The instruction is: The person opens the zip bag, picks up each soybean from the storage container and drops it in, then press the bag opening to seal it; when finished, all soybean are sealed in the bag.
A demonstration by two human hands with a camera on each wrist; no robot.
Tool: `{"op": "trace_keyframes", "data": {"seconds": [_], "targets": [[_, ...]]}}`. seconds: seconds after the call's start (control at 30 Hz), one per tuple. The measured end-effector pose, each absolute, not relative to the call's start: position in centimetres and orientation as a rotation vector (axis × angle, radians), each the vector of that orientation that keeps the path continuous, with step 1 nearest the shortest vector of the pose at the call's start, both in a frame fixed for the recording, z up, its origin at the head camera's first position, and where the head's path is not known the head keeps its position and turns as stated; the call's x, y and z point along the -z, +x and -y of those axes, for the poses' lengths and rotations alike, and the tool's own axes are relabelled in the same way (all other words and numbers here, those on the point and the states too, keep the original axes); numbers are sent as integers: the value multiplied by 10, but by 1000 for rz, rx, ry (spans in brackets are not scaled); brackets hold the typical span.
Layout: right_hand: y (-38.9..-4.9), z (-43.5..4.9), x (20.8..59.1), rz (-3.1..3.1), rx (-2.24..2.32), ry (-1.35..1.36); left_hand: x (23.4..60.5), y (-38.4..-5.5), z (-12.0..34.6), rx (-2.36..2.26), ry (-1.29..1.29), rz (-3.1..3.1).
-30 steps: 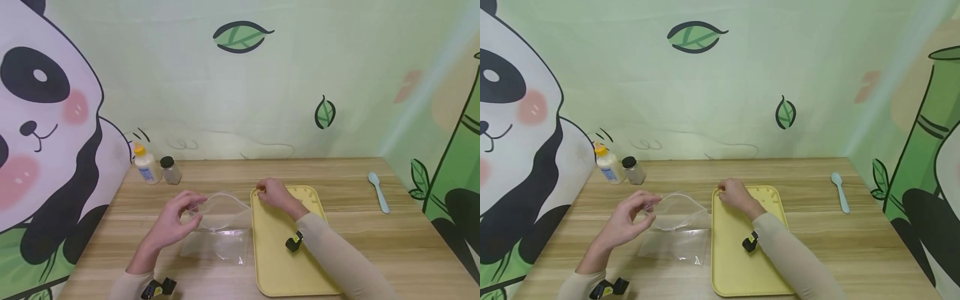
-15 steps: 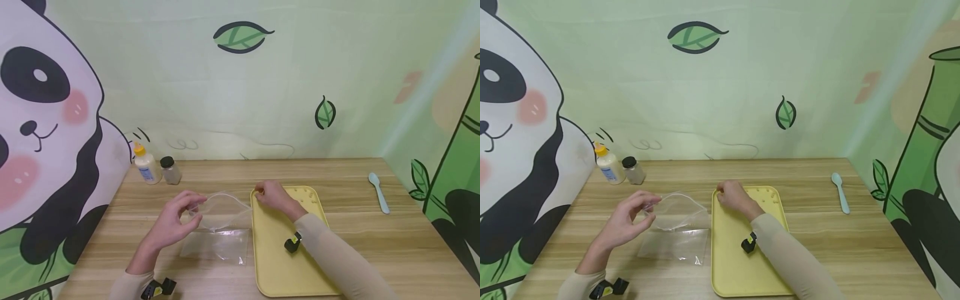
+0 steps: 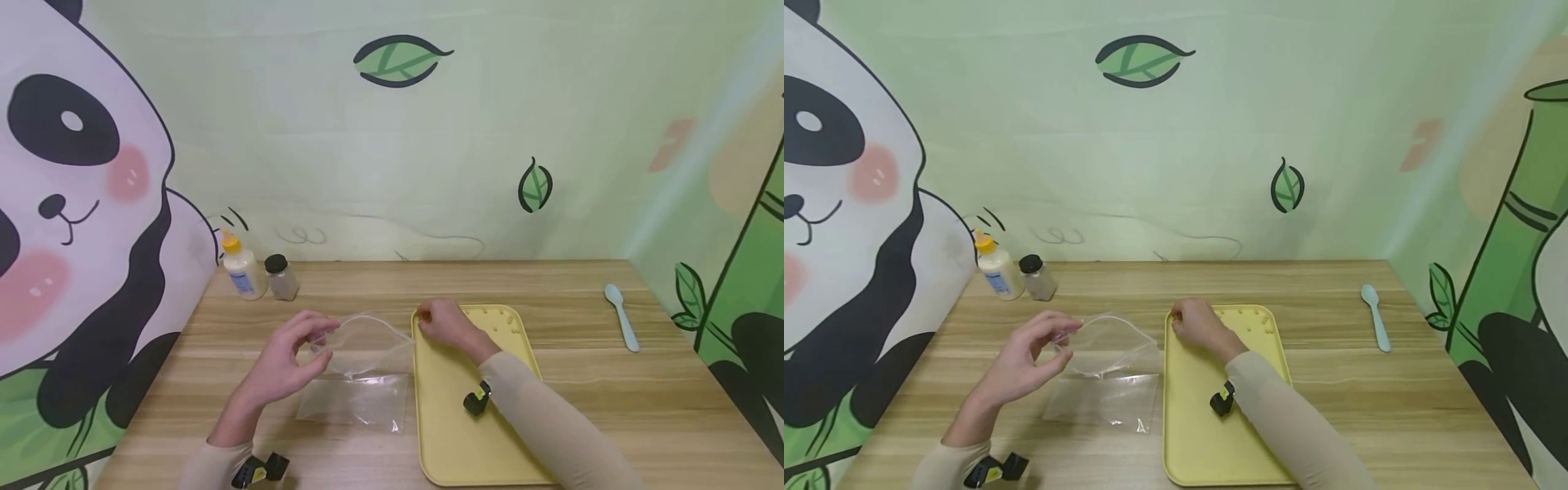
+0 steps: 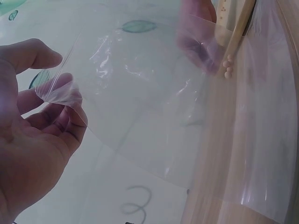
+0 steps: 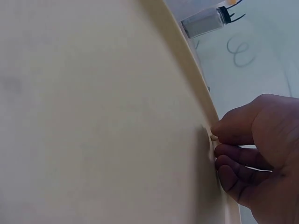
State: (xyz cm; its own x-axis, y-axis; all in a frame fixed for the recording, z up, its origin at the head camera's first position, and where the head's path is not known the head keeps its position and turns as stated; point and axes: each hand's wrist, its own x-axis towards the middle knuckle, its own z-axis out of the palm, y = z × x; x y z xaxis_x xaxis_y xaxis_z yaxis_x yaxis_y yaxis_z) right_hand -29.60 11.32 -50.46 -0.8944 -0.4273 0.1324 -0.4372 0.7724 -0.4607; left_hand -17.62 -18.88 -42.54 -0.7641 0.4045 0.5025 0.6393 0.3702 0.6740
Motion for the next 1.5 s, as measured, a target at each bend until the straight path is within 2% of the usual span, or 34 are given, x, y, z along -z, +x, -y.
{"op": "trace_keyframes", "data": {"seconds": [0.6, 0.87, 1.5], "targets": [[-299, -109, 504, 2983, -636, 746, 427, -178, 188, 1367, -927, 2387], [-296, -114, 500, 3008, -759, 670, 425, -177, 187, 1366, -916, 2392], [-287, -126, 469, 2879, -928, 728, 427, -177, 187, 1349, -899, 2413]]}}
